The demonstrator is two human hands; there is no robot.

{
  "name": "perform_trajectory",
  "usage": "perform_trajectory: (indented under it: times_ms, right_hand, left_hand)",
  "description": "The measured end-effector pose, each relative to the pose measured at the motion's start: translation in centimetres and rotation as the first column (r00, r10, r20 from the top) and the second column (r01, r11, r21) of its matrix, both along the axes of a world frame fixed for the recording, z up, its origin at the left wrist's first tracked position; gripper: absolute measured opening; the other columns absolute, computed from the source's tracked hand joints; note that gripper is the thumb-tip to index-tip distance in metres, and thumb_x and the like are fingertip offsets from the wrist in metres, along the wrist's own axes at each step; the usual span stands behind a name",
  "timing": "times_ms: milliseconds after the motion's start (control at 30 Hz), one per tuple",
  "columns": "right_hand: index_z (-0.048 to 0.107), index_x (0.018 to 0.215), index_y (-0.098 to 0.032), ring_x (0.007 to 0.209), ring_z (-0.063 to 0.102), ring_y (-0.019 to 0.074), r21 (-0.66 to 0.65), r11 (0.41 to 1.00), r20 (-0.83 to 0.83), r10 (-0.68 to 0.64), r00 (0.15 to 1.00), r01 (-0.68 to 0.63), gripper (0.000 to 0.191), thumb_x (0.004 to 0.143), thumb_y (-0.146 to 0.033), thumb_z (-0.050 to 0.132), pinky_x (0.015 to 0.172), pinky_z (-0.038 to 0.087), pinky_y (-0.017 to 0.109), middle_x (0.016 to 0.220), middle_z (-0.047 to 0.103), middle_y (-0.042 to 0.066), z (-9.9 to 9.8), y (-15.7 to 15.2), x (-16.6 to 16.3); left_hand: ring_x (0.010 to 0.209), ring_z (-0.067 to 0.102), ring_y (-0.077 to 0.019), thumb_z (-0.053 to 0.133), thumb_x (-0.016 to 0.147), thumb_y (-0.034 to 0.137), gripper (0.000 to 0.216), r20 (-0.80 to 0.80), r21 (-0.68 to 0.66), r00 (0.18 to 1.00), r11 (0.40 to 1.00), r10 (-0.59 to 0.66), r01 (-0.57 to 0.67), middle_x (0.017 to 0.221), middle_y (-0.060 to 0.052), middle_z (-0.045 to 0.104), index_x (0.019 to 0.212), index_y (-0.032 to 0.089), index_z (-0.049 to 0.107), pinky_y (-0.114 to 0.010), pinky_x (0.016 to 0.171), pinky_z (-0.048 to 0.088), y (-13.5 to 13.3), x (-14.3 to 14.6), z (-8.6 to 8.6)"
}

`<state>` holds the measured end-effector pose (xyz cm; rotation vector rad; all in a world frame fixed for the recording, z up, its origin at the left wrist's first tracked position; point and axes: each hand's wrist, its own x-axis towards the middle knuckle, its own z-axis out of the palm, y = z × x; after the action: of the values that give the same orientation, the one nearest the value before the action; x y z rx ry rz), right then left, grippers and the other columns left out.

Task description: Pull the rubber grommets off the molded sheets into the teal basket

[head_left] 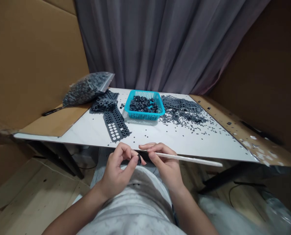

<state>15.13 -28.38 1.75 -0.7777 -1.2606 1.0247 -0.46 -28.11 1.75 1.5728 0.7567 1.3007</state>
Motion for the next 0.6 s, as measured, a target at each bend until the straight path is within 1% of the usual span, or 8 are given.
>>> perform_trajectory:
  times_ms: [100,200,400,600]
  right_hand:
    - [0.066,0.079,-0.021,0.092,0.068,0.0187,-0.066,0.992,-0.112,0.104,0.988,-0.111,0.007,0.082,-0.027,0.067,0.082,0.055,0.034,0.095,0.074,0.005,0.38,-0.28,-0.06]
    - [0.066,0.078,-0.021,0.087,0.069,0.0178,-0.082,0.986,-0.153,0.132,0.979,-0.146,0.006,0.082,-0.026,0.067,0.077,0.056,0.033,0.093,0.075,0.004,0.58,-0.40,-0.18]
    - [0.068,0.078,-0.021,0.085,0.069,0.0173,-0.084,0.986,-0.164,0.129,0.978,-0.144,0.005,0.082,-0.024,0.067,0.073,0.057,0.030,0.092,0.075,0.005,0.71,-0.61,-0.36]
    - [0.069,0.079,-0.022,0.083,0.069,0.0164,-0.059,0.996,-0.137,0.059,0.989,-0.068,0.004,0.082,-0.022,0.066,0.074,0.057,0.029,0.090,0.074,0.004,1.02,-1.04,-0.49]
  left_hand:
    - [0.074,0.066,-0.0148,0.049,0.092,0.020,0.016,0.026,-0.033,0.999,0.999,-0.021,0.022,0.073,0.002,0.062,0.082,0.023,0.036,-0.028,0.071,0.050,-0.04,0.02,-0.12]
    - [0.073,0.066,-0.0144,0.050,0.091,0.020,0.016,0.037,-0.055,0.999,0.998,-0.017,0.019,0.073,0.002,0.061,0.082,0.023,0.037,-0.027,0.070,0.050,-0.11,0.00,-0.17]
    - [0.075,0.065,-0.0143,0.050,0.091,0.020,0.015,0.036,-0.043,0.999,0.999,-0.007,0.009,0.075,0.001,0.061,0.082,0.023,0.038,-0.027,0.071,0.050,-0.18,-0.03,-0.12]
    - [0.074,0.064,-0.0119,0.050,0.091,0.018,0.015,0.020,-0.006,1.000,1.000,0.004,-0.004,0.076,0.004,0.060,0.084,0.024,0.038,-0.024,0.072,0.050,-0.04,-0.08,-0.36]
